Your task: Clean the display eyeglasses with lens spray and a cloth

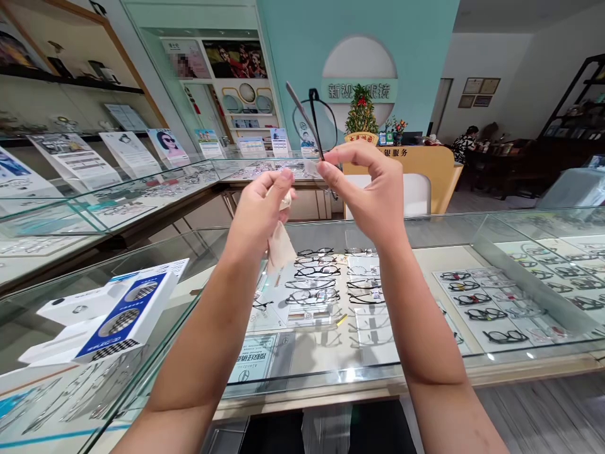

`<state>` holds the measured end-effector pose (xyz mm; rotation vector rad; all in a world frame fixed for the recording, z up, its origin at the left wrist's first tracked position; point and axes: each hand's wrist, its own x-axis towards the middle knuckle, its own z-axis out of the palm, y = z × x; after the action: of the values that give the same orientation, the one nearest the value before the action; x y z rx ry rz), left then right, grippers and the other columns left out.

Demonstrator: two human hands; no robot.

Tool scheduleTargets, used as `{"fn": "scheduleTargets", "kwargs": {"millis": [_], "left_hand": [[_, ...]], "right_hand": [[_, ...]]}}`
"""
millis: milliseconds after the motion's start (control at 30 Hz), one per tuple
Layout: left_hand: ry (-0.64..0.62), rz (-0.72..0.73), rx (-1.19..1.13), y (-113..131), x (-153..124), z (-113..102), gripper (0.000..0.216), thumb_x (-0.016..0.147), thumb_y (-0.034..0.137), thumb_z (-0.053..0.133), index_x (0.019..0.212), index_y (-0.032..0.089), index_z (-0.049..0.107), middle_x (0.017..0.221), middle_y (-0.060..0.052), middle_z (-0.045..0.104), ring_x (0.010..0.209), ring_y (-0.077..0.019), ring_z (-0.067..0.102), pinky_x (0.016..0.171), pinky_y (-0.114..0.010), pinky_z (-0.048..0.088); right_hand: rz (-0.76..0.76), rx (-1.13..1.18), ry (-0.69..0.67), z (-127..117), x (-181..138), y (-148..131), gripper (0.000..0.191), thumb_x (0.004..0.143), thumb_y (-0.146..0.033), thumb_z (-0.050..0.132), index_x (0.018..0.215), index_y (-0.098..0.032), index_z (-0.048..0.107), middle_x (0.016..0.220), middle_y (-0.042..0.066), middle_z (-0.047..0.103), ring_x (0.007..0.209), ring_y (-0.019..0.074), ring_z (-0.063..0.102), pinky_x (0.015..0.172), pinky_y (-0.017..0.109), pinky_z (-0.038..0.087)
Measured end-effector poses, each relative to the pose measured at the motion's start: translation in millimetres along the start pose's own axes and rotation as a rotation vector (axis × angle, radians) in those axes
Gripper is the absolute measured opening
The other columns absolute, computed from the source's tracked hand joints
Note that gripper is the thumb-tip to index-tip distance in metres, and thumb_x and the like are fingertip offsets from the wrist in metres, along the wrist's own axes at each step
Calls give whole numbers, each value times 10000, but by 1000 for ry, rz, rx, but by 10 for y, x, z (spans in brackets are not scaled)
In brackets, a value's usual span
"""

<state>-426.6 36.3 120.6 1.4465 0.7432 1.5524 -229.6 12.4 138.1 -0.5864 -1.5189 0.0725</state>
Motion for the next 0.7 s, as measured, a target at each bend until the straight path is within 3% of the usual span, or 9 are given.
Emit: {"fn": "scheduleTargets", "kwargs": {"millis": [133,300,400,533,700], "left_hand": [[69,165,172,20,13,-71,454,935,651,844,887,256,626,734,6,598,724,-155,601,597,-265,435],[119,307,382,92,14,-116,548,909,769,795,818,259,615,702,-2,550,664,-172,525,591,-331,409],[117,346,430,99,12,-106,590,899,825,761,804,262,613,707,-8,554,610,-163,444,579,-357,357],[111,362,411,40,44,-80,599,866,843,782,835,264,634,725,-10,590,614,-158,439,584,-353,352],[94,409,420,-95,120,-76,551,903,804,770,844,269,653,697,-14,604,611,-165,473,577,-345,368]], "right_hand": [[52,-58,-74,-175,-38,295,222,918,-496,878,910,-288,803,994,30,805,1003,235,741,988,453,572],[356,-254,-445,-446,-518,818,138,876,-365,825,858,-235,782,954,44,845,909,252,749,885,406,537],[507,-413,-591,-561,-841,1092,34,885,-245,737,857,-228,730,967,38,837,891,243,726,836,360,498],[513,-561,-783,-617,-1060,1347,65,895,-162,712,901,-227,714,1080,52,830,1071,263,696,896,339,442],[531,-609,-945,-611,-1148,1530,113,877,-126,749,895,-233,719,1028,42,822,1040,255,685,870,318,409]]}}
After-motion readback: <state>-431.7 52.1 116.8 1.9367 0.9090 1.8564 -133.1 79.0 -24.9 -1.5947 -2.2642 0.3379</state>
